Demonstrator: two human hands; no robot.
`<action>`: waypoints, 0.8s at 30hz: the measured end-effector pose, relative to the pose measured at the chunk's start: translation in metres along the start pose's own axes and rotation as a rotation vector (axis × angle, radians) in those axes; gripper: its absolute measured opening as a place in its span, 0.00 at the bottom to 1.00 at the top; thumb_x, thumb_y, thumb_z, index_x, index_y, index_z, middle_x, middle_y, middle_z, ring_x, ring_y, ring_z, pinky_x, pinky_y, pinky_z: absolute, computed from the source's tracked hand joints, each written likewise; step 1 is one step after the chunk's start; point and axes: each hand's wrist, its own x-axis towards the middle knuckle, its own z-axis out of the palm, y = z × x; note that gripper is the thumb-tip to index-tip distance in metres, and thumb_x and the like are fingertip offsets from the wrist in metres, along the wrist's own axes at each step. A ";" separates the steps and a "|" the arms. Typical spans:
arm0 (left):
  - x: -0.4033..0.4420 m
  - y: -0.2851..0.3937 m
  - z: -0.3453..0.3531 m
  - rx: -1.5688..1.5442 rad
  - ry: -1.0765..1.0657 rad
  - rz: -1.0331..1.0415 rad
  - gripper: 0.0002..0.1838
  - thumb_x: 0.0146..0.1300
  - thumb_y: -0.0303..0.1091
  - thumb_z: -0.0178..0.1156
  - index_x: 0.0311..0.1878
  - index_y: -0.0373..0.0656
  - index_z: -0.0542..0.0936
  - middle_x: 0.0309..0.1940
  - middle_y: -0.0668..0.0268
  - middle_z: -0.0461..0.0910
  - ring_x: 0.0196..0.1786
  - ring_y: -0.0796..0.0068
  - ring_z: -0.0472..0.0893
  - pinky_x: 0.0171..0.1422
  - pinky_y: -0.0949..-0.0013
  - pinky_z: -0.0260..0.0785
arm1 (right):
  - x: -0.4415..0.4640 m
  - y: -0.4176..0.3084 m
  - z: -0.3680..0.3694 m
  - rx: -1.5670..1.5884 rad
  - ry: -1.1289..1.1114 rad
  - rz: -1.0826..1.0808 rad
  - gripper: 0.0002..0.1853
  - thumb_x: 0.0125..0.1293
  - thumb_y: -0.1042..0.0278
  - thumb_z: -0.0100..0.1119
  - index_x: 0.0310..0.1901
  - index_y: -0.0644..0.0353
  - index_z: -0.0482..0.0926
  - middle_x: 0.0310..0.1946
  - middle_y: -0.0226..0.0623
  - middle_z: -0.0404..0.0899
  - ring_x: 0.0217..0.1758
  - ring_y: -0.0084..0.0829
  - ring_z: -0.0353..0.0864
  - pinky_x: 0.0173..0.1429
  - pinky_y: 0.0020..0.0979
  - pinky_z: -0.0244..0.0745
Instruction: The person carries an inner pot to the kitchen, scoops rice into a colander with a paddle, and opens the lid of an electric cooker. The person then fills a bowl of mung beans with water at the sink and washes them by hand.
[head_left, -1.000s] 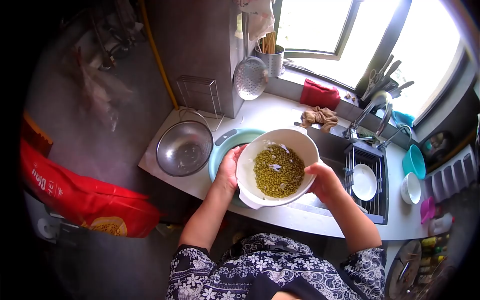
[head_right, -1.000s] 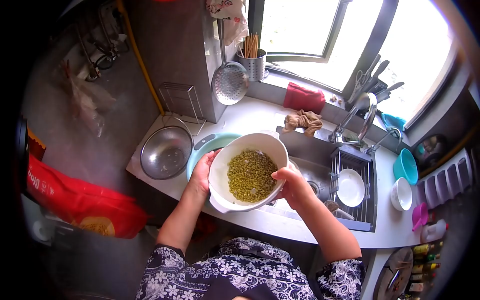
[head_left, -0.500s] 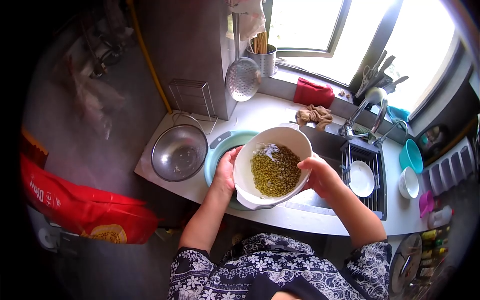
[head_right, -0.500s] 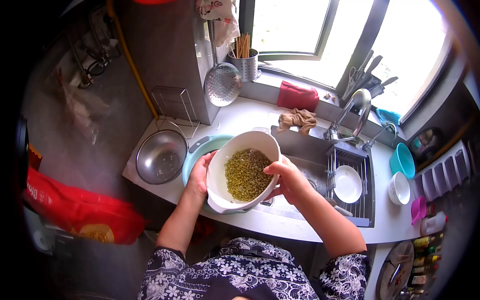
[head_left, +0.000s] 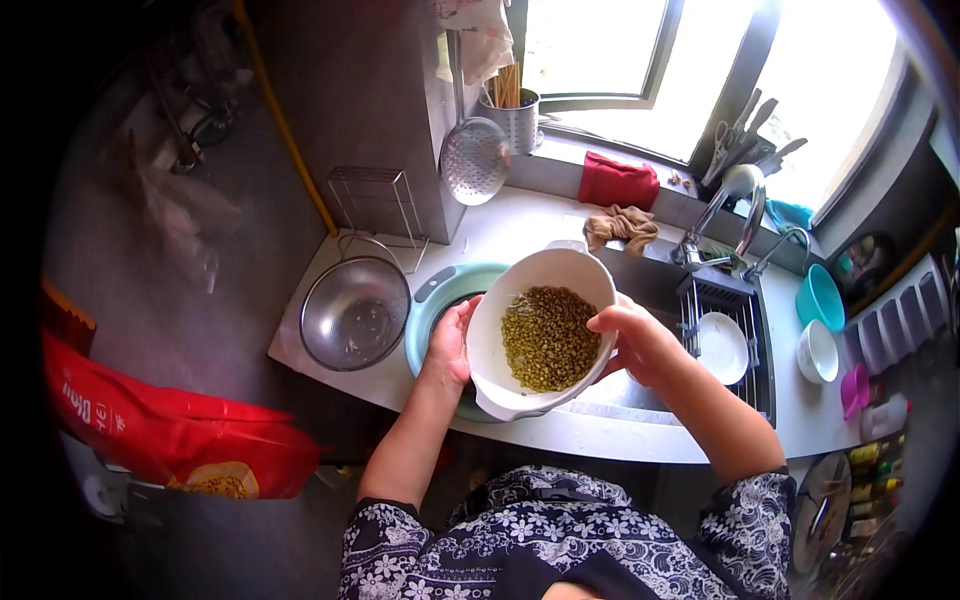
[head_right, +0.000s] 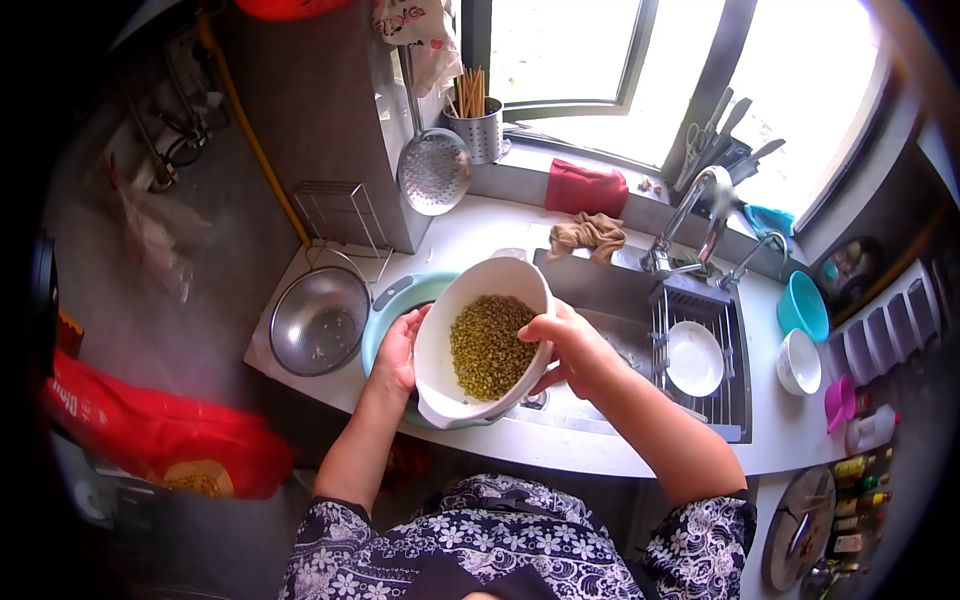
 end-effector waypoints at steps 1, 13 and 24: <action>0.000 0.000 0.000 0.000 -0.002 -0.005 0.16 0.67 0.36 0.40 0.45 0.38 0.75 0.45 0.61 0.78 0.49 0.66 0.76 0.59 0.63 0.66 | 0.000 0.000 0.000 -0.002 0.005 -0.005 0.35 0.49 0.61 0.54 0.61 0.60 0.58 0.48 0.46 0.68 0.42 0.41 0.78 0.31 0.39 0.81; 0.002 -0.008 -0.006 -0.021 -0.004 -0.026 0.17 0.67 0.36 0.38 0.45 0.39 0.75 0.45 0.61 0.78 0.50 0.65 0.75 0.59 0.62 0.66 | -0.001 -0.012 -0.001 -0.134 -0.024 0.016 0.35 0.53 0.51 0.55 0.60 0.58 0.59 0.49 0.45 0.70 0.44 0.38 0.78 0.29 0.35 0.80; 0.000 -0.017 0.001 0.021 0.097 -0.001 0.17 0.68 0.39 0.37 0.44 0.40 0.74 0.46 0.61 0.76 0.50 0.65 0.74 0.59 0.61 0.65 | -0.004 -0.019 -0.001 -0.218 0.002 -0.010 0.40 0.52 0.42 0.56 0.60 0.61 0.60 0.46 0.46 0.73 0.38 0.35 0.81 0.28 0.34 0.82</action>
